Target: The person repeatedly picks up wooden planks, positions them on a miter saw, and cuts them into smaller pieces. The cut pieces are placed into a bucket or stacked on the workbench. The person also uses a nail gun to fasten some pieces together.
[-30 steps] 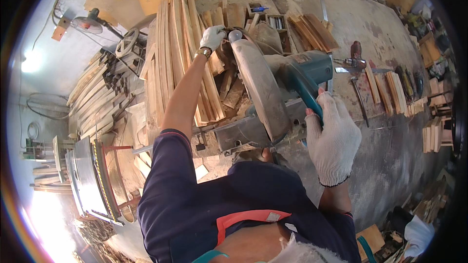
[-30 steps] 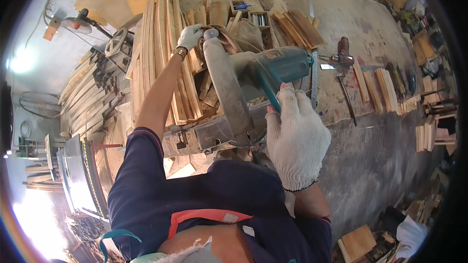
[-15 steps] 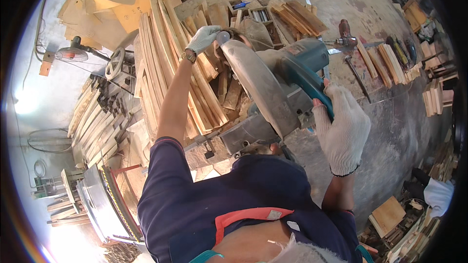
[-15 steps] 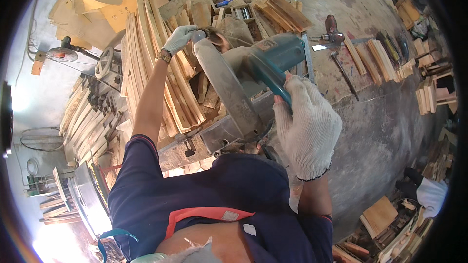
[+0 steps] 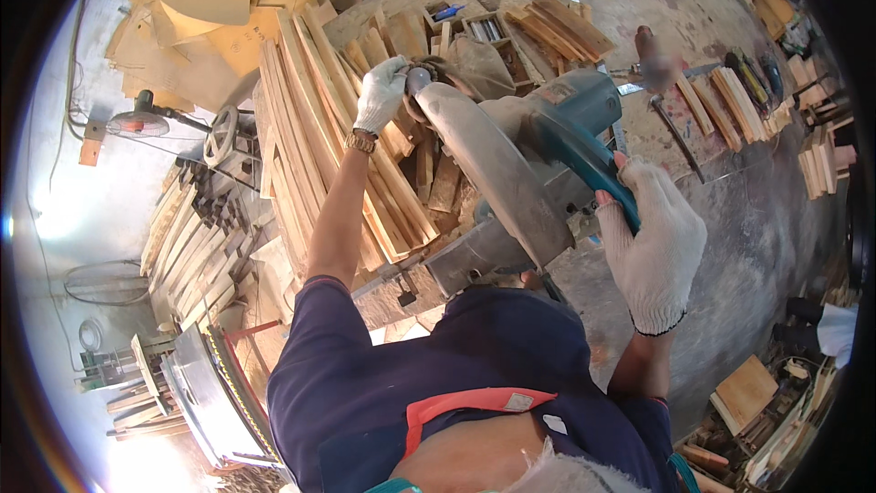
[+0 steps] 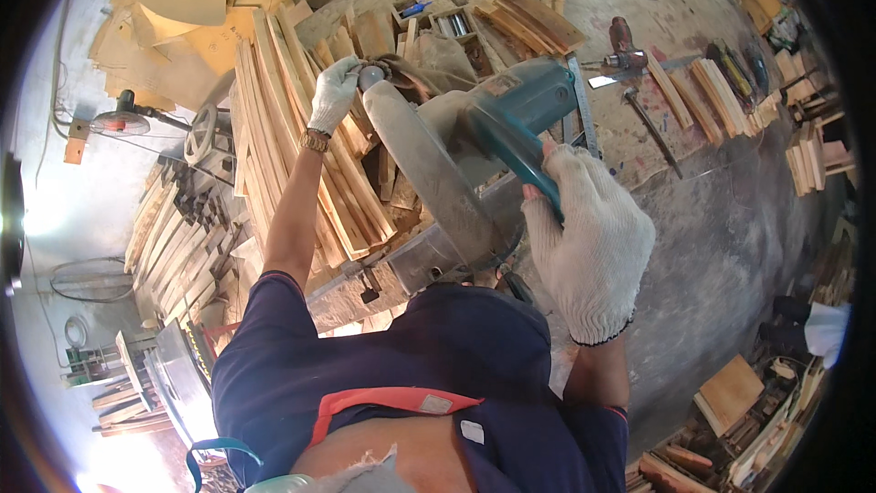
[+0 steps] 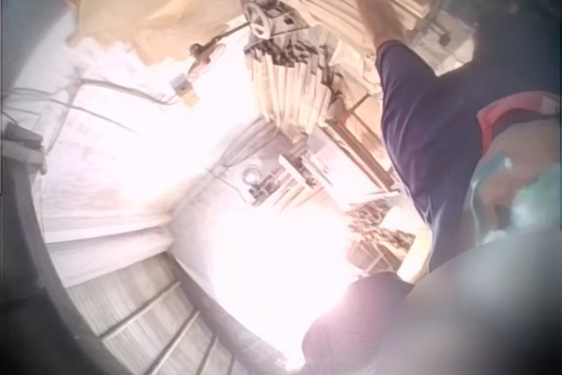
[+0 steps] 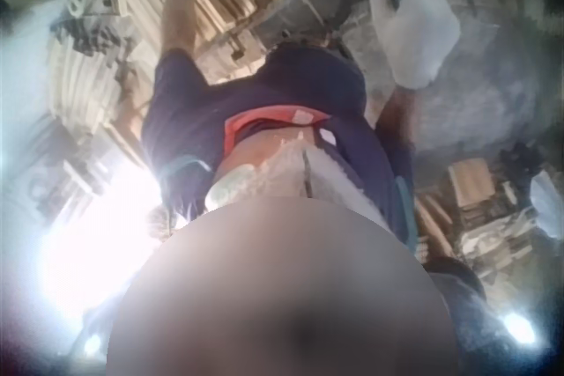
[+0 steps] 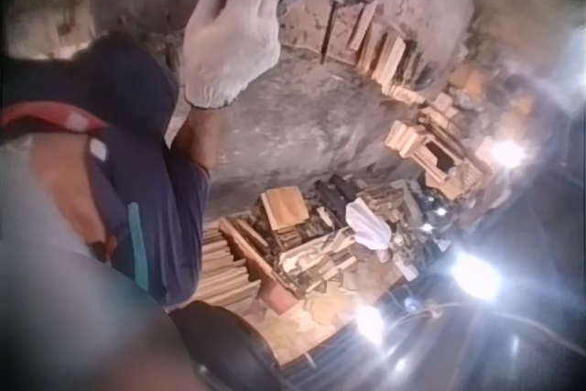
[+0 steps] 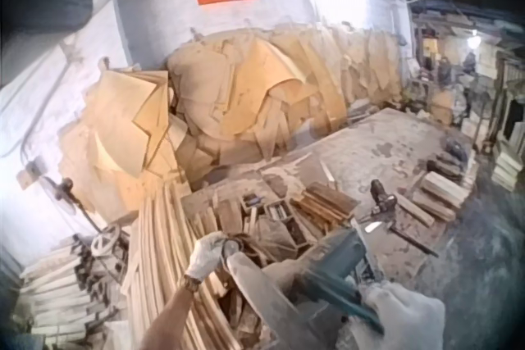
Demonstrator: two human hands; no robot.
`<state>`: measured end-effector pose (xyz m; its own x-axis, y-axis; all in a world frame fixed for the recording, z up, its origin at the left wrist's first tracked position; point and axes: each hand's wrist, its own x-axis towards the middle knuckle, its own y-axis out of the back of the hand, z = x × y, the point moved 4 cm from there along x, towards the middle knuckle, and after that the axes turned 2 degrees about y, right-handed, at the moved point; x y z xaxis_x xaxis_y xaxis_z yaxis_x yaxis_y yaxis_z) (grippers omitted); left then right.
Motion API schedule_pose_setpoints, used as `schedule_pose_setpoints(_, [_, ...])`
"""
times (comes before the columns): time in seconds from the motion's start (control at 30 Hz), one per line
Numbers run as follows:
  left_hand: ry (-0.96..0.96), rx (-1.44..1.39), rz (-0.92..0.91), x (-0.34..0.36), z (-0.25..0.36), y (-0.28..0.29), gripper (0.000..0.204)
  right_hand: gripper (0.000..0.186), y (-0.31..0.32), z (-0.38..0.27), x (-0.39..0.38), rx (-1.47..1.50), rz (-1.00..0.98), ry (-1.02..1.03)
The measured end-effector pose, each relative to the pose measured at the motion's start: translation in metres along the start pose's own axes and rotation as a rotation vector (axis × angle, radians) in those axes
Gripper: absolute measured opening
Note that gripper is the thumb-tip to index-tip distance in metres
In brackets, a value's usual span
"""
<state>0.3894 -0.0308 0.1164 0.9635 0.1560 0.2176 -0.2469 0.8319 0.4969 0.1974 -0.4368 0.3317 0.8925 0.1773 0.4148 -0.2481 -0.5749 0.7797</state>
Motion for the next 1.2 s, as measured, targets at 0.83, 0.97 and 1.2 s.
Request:
schedule_pose_setpoints(0.83, [-0.144, -0.381, 0.055, -0.022, 0.024, -0.032, 0.037, 0.031, -0.006, -0.001, -0.002, -0.096, 0.012, -0.019])
schedule_pose_setpoints(0.97, [-0.283, -0.320, 0.168, -0.049, 0.043, -0.033, 0.041, 0.030, -0.009, 0.002, -0.002, -0.069, 0.014, -0.060])
schedule_pose_setpoints(1.2, [-0.212, -0.185, 0.095, 0.006, 0.008, 0.000, 0.045, 0.030, -0.006, 0.000, -0.004, -0.101, 0.014, -0.038])
